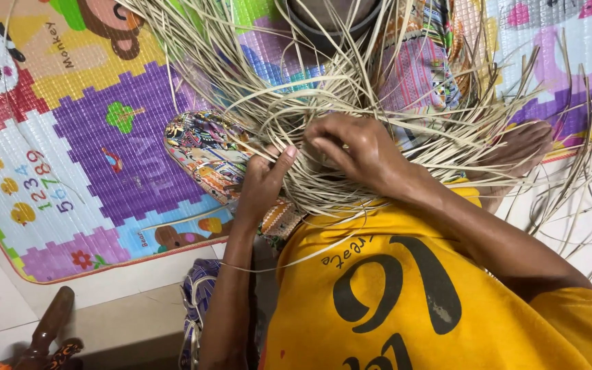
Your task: Weaving dried palm leaves together to create a small basket or pouch
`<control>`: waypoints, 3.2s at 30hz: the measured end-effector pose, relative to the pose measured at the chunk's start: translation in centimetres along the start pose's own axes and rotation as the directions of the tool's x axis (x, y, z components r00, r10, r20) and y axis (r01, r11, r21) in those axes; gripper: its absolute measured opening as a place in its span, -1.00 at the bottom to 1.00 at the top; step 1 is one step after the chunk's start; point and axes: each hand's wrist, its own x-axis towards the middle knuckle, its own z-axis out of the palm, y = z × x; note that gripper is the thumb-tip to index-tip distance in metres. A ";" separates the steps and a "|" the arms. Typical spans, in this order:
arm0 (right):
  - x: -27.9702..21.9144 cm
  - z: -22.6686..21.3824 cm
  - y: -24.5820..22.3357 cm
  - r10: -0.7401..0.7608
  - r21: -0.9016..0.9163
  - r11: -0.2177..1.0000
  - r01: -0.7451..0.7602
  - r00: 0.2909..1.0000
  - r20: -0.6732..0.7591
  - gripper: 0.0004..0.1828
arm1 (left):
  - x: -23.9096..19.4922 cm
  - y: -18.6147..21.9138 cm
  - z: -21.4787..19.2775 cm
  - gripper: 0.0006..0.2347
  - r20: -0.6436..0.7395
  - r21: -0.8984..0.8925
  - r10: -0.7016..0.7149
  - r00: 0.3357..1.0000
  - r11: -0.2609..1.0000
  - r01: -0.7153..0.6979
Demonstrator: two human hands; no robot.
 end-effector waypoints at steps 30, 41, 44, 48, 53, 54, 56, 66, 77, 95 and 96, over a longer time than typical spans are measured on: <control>-4.9 1.2 -2.5 0.296 -0.322 0.924 -0.204 0.916 0.269 -0.11 | 3.3 -5.1 1.9 -0.66 -0.234 0.559 0.401 0.886 0.801 -0.215; -6.5 2.6 -0.6 0.421 -0.566 0.803 -0.187 0.850 0.317 -0.53 | 7.1 -3.7 -1.4 -0.92 -0.029 0.769 0.724 0.689 0.457 -0.448; -6.5 2.1 -0.6 0.428 -0.589 0.790 -0.169 0.841 0.332 -0.63 | 9.2 -0.2 -7.7 -0.90 -0.044 0.773 0.712 0.701 0.469 -0.428; -6.4 2.0 -0.6 0.254 -0.546 0.837 -0.040 0.912 0.322 -0.70 | 10.2 2.1 -19.6 -0.96 -0.381 0.713 0.706 0.598 0.636 -0.296; -5.7 2.2 0.3 0.324 -0.552 0.828 -0.102 0.889 0.322 -0.69 | 2.9 4.6 -18.7 -0.36 -0.513 0.617 -0.014 0.858 0.689 0.380; -5.7 2.2 0.6 0.393 -0.599 0.789 -0.135 0.860 0.325 -0.69 | 1.8 4.7 -16.5 -0.55 -0.331 0.543 -0.091 0.939 0.796 0.268; -5.4 1.9 0.4 0.464 -0.647 0.744 -0.166 0.825 0.321 -0.67 | 0.3 3.9 -11.4 -0.69 -0.122 0.429 -0.132 0.984 0.887 0.172; -4.6 0.4 -0.8 0.542 -0.652 0.730 -0.206 0.755 0.369 -0.70 | 0.7 -2.0 1.8 -0.69 -0.196 0.108 0.023 0.980 0.994 -0.001; -5.1 -0.7 0.4 0.513 -0.683 0.717 -0.141 0.770 0.380 -0.58 | 2.7 -6.5 5.1 -0.63 -0.180 -0.583 -0.190 0.965 0.811 0.051; -2.3 -2.1 -3.9 0.484 -0.302 0.873 -0.383 0.761 0.433 -0.13 | 3.0 -7.2 6.5 -0.85 -0.384 0.015 0.448 0.807 0.877 -0.480; -2.3 -2.3 -3.9 0.458 -0.266 0.888 -0.374 0.763 0.457 -0.21 | 3.2 -8.1 6.2 -0.82 -0.293 -0.015 0.448 0.845 0.881 -0.473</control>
